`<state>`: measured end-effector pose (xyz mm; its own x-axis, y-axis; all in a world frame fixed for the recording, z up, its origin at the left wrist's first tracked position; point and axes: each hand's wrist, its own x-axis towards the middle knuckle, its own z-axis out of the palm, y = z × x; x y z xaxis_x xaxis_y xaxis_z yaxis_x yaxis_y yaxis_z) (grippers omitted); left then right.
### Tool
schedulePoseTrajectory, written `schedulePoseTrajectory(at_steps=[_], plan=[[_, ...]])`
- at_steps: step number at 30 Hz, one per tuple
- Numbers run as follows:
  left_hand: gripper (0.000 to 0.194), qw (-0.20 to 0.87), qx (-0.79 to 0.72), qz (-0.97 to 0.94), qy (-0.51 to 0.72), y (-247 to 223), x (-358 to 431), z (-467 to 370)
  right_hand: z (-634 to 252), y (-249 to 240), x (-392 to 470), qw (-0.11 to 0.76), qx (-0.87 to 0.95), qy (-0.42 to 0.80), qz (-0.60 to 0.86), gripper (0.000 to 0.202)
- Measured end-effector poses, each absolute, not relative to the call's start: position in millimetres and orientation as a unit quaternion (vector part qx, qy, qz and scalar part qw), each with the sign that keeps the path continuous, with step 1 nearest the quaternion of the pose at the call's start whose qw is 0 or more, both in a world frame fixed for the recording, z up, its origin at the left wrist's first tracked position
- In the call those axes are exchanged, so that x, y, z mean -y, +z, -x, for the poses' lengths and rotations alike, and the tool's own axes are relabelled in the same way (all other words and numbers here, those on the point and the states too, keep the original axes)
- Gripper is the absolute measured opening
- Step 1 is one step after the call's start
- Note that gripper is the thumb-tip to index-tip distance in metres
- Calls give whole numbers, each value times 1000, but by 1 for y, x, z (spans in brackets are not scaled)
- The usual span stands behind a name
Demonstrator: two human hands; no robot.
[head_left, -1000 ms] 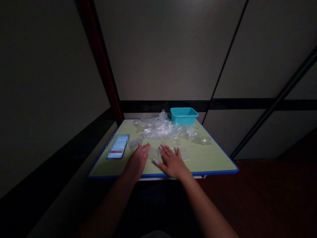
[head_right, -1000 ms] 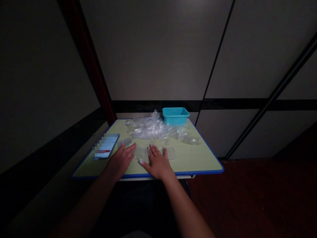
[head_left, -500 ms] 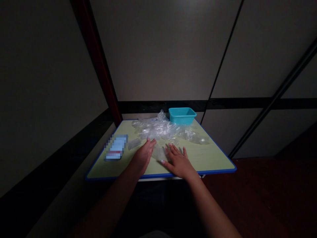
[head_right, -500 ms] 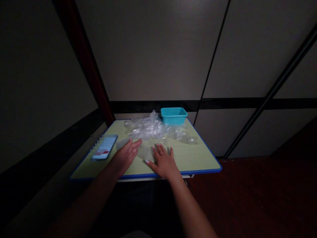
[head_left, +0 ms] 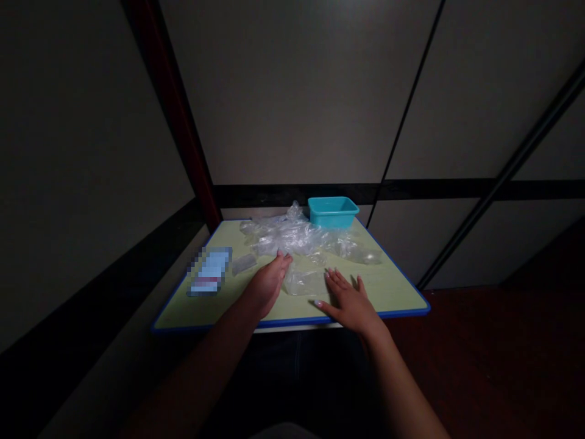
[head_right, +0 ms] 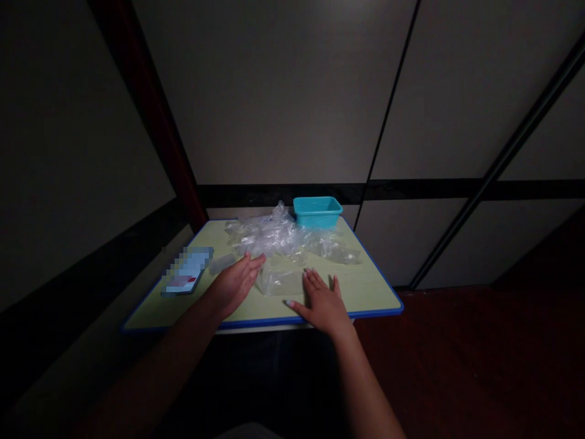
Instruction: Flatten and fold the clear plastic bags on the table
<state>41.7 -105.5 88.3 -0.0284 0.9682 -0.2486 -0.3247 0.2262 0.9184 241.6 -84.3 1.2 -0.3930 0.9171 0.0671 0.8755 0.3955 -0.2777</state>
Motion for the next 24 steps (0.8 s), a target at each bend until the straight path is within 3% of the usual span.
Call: schedulePoseTrajectory(at_steps=[6, 11, 24], plan=[[53, 612, -492, -334, 521, 89, 107, -40, -236, 6, 78, 119, 828, 97, 539, 70], [52, 612, -481, -358, 516, 86, 104, -37, -235, 3, 75, 74, 821, 114, 555, 79], [56, 645, -468, -380, 468, 78, 89, -65, -234, 0, 79, 84, 832, 100, 540, 88]])
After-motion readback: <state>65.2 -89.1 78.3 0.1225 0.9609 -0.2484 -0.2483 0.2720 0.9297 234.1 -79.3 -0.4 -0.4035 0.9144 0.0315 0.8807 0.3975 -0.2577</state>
